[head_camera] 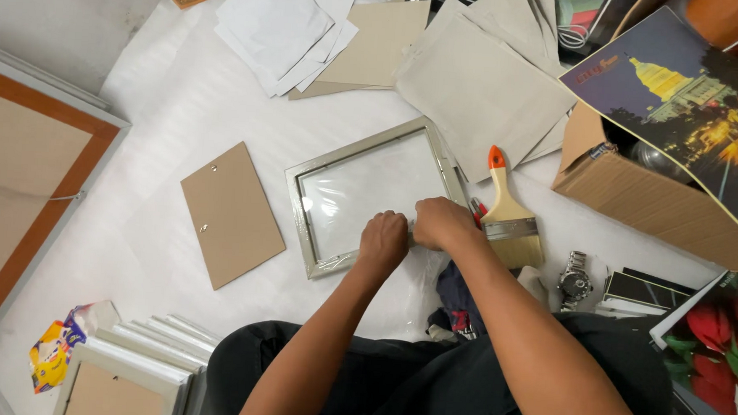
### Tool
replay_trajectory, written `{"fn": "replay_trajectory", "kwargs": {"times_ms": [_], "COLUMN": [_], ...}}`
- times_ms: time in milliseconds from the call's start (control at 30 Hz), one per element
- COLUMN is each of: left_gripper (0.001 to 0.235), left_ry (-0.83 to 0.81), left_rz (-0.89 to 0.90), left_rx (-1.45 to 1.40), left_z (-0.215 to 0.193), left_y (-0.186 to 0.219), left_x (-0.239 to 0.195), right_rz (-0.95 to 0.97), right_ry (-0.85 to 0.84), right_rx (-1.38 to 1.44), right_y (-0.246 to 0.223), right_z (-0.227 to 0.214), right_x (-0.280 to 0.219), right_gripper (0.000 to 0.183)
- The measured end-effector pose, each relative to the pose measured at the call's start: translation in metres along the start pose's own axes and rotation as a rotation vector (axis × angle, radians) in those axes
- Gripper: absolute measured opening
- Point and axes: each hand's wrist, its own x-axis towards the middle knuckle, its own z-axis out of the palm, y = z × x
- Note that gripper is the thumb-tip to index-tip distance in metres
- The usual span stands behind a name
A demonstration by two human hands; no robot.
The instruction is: Assembling a picture frame by cleaning the glass, inserting the artwork, and securing the backing board.
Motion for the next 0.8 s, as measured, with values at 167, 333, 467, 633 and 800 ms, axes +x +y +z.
{"fn": "replay_trajectory", "kwargs": {"times_ms": [167,333,467,633,800], "left_gripper": [0.011,0.015,0.009,0.01,0.013], "left_ry": [0.054,0.146,0.229,0.256,0.179], "left_rz": [-0.05,-0.107,-0.146,-0.158,-0.089], "left_rx": [-0.031,-0.027,-0.047,-0.058,0.0], "left_z": [-0.008,-0.024,-0.022,-0.021,0.001], "left_y": [-0.02,-0.031,-0.038,-0.029,-0.005], "left_x": [0.07,0.133,0.164,0.15,0.106], "right_rz": [-0.001,-0.011,0.021,0.032,0.189], "right_ry": [-0.007,-0.065,-0.084,-0.095,-0.042], "right_rx": [-0.026,-0.047,-0.016,-0.004,-0.007], "right_y": [0.011,-0.005,-0.016,-0.016,-0.017], "right_z": [0.018,0.005,-0.007,-0.018,-0.021], "right_x": [0.031,0.018,0.009,0.008,0.009], "right_gripper": [0.038,0.035,0.036,0.038,0.046]}}
